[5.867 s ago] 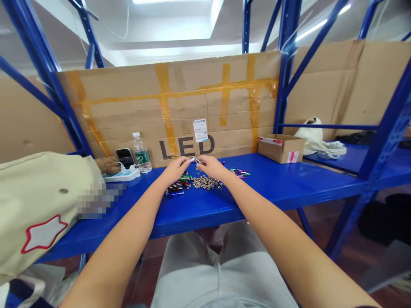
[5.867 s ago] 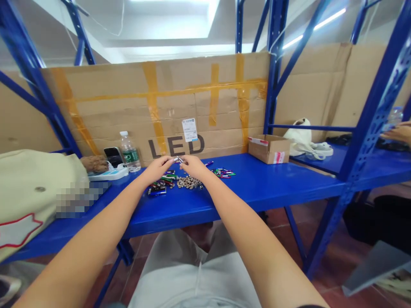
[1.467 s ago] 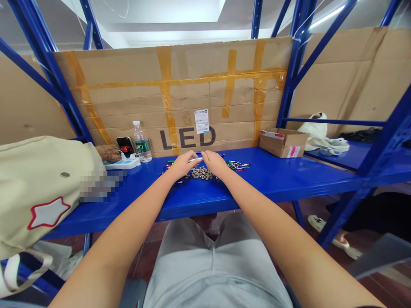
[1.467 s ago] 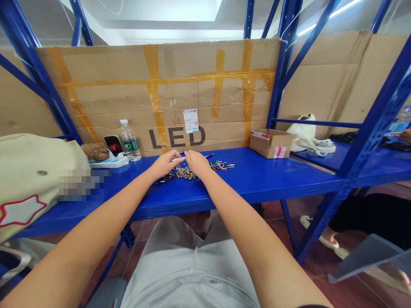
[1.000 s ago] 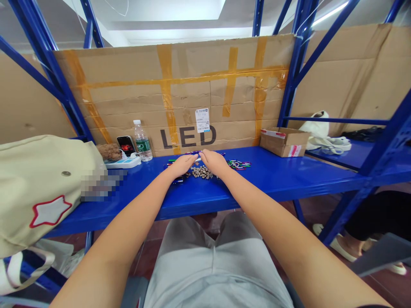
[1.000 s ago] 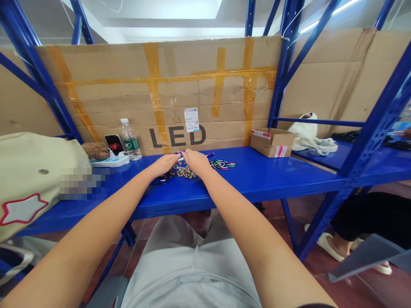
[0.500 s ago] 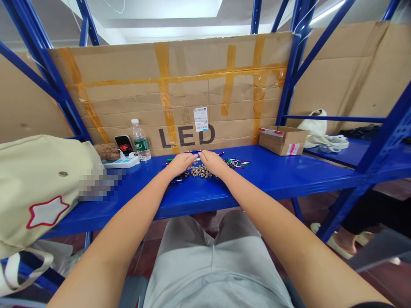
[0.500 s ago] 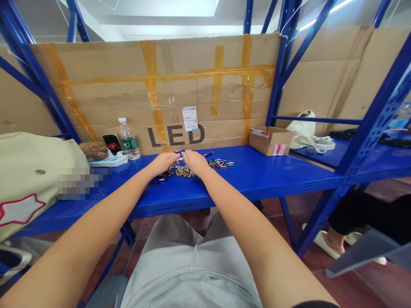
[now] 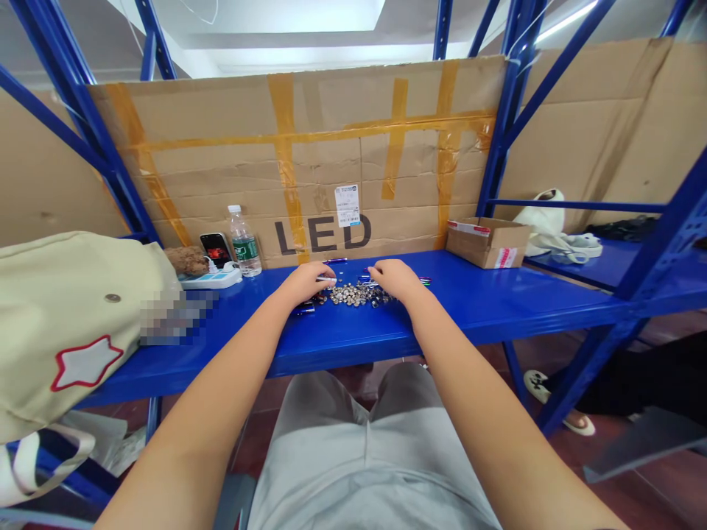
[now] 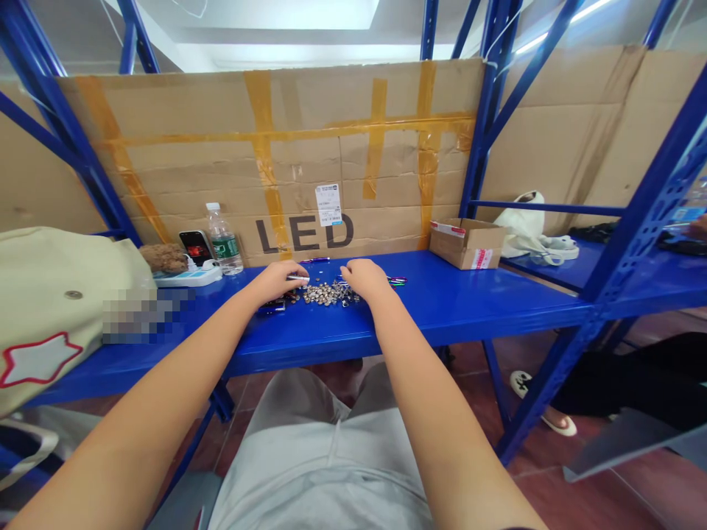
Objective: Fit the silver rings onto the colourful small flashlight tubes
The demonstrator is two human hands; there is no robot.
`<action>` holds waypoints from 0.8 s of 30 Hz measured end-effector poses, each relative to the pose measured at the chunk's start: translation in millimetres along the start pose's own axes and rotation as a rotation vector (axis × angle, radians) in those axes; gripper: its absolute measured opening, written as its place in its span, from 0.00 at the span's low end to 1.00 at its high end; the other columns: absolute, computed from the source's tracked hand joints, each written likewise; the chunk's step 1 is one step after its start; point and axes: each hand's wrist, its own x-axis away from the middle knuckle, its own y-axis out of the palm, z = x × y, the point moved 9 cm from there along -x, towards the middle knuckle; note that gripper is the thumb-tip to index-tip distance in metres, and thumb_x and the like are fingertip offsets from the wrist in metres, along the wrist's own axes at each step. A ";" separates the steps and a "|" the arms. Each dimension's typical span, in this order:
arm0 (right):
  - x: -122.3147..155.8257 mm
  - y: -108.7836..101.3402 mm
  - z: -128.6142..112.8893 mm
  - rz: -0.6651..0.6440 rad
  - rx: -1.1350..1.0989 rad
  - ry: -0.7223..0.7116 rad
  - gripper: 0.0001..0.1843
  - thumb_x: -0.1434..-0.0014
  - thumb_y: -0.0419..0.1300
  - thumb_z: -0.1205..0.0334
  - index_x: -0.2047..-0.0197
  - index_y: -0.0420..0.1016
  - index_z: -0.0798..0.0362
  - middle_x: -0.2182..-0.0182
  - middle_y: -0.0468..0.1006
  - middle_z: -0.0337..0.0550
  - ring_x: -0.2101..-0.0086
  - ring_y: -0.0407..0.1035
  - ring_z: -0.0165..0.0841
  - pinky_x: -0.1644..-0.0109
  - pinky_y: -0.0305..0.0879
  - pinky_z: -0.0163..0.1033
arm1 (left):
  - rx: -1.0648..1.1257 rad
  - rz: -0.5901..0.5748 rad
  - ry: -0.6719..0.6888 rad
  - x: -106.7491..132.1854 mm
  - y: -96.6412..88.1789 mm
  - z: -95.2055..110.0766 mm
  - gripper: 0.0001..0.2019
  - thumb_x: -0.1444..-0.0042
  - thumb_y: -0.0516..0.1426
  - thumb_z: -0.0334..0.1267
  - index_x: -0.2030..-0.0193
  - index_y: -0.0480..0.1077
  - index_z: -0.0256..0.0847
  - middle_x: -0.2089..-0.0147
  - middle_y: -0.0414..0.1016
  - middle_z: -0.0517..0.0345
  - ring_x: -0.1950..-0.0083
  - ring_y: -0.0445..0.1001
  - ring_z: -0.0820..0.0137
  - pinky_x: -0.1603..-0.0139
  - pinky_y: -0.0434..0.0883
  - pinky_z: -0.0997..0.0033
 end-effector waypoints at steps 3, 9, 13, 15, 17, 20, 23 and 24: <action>10.7 -3.3 17.3 -0.005 0.017 0.032 0.19 0.38 0.48 0.58 0.69 0.77 0.53 0.64 0.81 0.51 0.65 0.71 0.38 0.66 0.57 0.37 | -0.031 0.005 -0.035 2.5 -3.5 -9.1 0.11 0.43 0.55 0.39 0.56 0.75 0.40 0.52 0.78 0.50 0.50 0.74 0.61 0.48 0.69 0.64; 32.9 1.2 33.5 -0.091 0.072 0.098 0.16 0.41 0.50 0.58 0.69 0.78 0.52 0.63 0.81 0.50 0.64 0.72 0.38 0.66 0.58 0.37 | -0.033 -0.152 -0.091 7.5 8.9 -27.6 0.13 0.44 0.54 0.41 0.57 0.76 0.41 0.51 0.78 0.53 0.50 0.75 0.62 0.47 0.69 0.65; 40.9 -3.0 31.4 -0.081 0.141 0.101 0.17 0.40 0.50 0.57 0.64 0.79 0.53 0.61 0.81 0.51 0.61 0.73 0.39 0.60 0.61 0.37 | -0.119 -0.272 -0.095 8.4 14.5 -33.9 0.14 0.45 0.54 0.42 0.56 0.76 0.44 0.50 0.78 0.57 0.49 0.74 0.64 0.46 0.68 0.69; 43.9 -5.7 32.9 -0.073 0.144 0.118 0.18 0.39 0.50 0.55 0.63 0.79 0.54 0.61 0.81 0.51 0.60 0.73 0.39 0.58 0.61 0.37 | -0.168 -0.287 -0.088 2.8 11.4 -33.8 0.15 0.45 0.54 0.44 0.56 0.76 0.44 0.50 0.79 0.57 0.49 0.75 0.64 0.46 0.67 0.70; 46.6 -11.1 36.1 -0.037 0.117 0.141 0.20 0.37 0.49 0.52 0.63 0.78 0.54 0.60 0.80 0.52 0.59 0.73 0.39 0.57 0.62 0.37 | -0.214 -0.287 -0.086 -9.2 7.6 -33.0 0.16 0.44 0.54 0.47 0.55 0.77 0.43 0.51 0.79 0.55 0.52 0.76 0.63 0.49 0.69 0.70; 50.4 -21.9 41.3 0.051 0.050 0.170 0.21 0.34 0.46 0.52 0.61 0.77 0.54 0.60 0.80 0.51 0.59 0.73 0.39 0.57 0.61 0.38 | -0.307 -0.291 -0.118 -38.9 9.4 -36.0 0.18 0.42 0.51 0.46 0.55 0.77 0.41 0.55 0.80 0.51 0.56 0.77 0.62 0.54 0.70 0.69; 54.0 -27.3 44.3 0.112 -0.003 0.189 0.20 0.33 0.45 0.53 0.60 0.75 0.53 0.61 0.80 0.50 0.60 0.73 0.38 0.58 0.60 0.37 | -0.421 -0.294 -0.150 -75.7 26.3 -42.4 0.16 0.42 0.52 0.40 0.55 0.78 0.39 0.53 0.80 0.47 0.52 0.76 0.59 0.51 0.69 0.66; 55.0 -27.7 43.2 0.126 -0.012 0.180 0.20 0.33 0.45 0.54 0.60 0.75 0.53 0.61 0.81 0.50 0.61 0.73 0.37 0.59 0.60 0.37 | -0.438 -0.308 -0.182 -86.6 35.3 -47.1 0.15 0.44 0.53 0.38 0.55 0.78 0.39 0.52 0.79 0.46 0.50 0.76 0.58 0.49 0.69 0.66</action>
